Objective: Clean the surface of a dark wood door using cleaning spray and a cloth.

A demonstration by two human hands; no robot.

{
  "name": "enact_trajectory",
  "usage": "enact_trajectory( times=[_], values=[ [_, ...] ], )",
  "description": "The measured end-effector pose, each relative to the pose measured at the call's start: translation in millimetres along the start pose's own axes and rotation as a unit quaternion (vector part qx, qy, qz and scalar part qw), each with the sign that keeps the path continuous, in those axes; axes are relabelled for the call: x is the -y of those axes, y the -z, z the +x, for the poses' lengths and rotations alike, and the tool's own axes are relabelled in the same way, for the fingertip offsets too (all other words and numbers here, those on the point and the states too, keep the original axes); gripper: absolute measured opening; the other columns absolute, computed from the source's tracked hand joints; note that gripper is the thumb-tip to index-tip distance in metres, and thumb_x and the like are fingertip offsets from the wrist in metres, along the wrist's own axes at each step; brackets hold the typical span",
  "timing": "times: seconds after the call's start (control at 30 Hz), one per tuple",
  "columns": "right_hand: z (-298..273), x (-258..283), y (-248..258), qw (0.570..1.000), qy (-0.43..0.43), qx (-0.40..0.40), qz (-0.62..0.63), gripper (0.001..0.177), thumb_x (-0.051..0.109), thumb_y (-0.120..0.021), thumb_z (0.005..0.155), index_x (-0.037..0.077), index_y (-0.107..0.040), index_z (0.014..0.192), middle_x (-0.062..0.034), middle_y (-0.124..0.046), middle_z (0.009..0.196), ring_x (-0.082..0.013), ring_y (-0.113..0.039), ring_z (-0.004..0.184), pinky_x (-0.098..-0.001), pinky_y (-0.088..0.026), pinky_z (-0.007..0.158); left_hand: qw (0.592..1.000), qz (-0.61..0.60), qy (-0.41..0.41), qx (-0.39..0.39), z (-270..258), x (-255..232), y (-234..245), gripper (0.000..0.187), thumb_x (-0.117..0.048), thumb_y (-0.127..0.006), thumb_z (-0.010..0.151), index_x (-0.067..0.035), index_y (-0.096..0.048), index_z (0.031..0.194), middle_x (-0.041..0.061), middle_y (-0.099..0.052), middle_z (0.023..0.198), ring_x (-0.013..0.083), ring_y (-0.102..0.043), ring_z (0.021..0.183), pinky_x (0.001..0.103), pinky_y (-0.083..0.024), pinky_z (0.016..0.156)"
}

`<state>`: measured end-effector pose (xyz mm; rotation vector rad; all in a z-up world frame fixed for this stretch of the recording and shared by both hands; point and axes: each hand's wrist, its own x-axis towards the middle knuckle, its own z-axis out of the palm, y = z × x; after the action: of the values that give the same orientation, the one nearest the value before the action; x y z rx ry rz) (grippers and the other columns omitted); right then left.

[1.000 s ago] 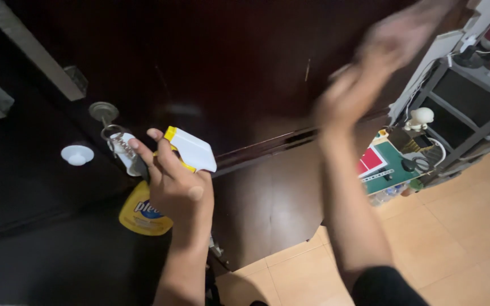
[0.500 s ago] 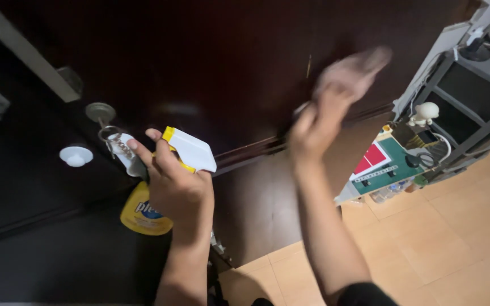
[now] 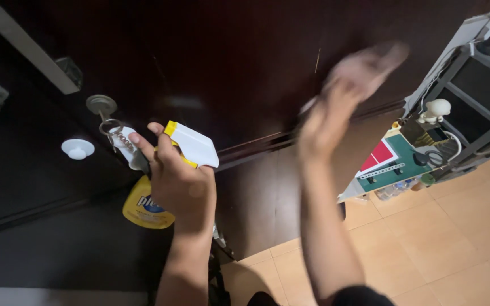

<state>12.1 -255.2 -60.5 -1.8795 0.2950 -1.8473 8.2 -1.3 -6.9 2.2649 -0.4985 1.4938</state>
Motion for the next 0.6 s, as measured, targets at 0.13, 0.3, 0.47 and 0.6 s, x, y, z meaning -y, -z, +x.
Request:
enact_trajectory(
  times=[0.13, 0.3, 0.47, 0.6],
  values=[
    [-23.3, 74.1, -6.4, 0.983, 0.074, 0.156, 0.059, 0.052, 0.001, -0.058, 0.085, 0.004, -0.062, 0.137, -0.0272, -0.042, 0.151, -0.0500, -0.030, 0.144, -0.0573, -0.018, 0.130, 1.000, 0.010, -0.017, -0.017, 0.6, 0.0, -1.9, 0.049, 0.014, -0.065, 0.095, 0.010, -0.040, 0.137, 0.028, -0.055, 0.146, 0.0462, -0.043, 0.146, 0.044, -0.060, 0.100],
    [57.5, 60.6, -1.9, 0.961, 0.098, 0.258, -0.031, 0.044, 0.009, -0.060, 0.078, 0.006, -0.070, 0.120, -0.0187, -0.057, 0.135, -0.0399, -0.044, 0.141, -0.0506, -0.019, 0.126, 1.000, -0.008, -0.007, -0.009, 0.2, -1.0, 1.2, 0.049, 0.015, -0.063, 0.094, 0.009, -0.041, 0.137, 0.029, -0.054, 0.148, 0.0484, -0.042, 0.146, 0.045, -0.063, 0.096],
    [57.3, 1.2, 23.4, 0.997, 0.017, 0.048, 0.050, 0.064, -0.007, -0.053, 0.088, -0.005, -0.049, 0.153, -0.0269, -0.050, 0.157, -0.0442, -0.034, 0.157, -0.0506, -0.019, 0.132, 1.000, -0.020, 0.016, 0.010, 0.1, -1.2, 1.8, 0.052, 0.014, -0.064, 0.089, 0.010, -0.043, 0.137, 0.030, -0.053, 0.146, 0.0498, -0.042, 0.144, 0.045, -0.062, 0.092],
    [-14.9, 14.5, 18.2, 0.998, -0.026, 0.037, 0.033, 0.065, -0.012, -0.048, 0.086, -0.002, -0.054, 0.150, -0.0244, -0.053, 0.158, -0.0420, -0.034, 0.159, -0.0479, -0.017, 0.137, 1.000, -0.011, 0.013, 0.002, -3.6, -0.7, -1.9, 0.054, 0.011, -0.067, 0.096, 0.011, -0.040, 0.144, 0.027, -0.053, 0.147, 0.0455, -0.042, 0.147, 0.046, -0.061, 0.100]
  ],
)
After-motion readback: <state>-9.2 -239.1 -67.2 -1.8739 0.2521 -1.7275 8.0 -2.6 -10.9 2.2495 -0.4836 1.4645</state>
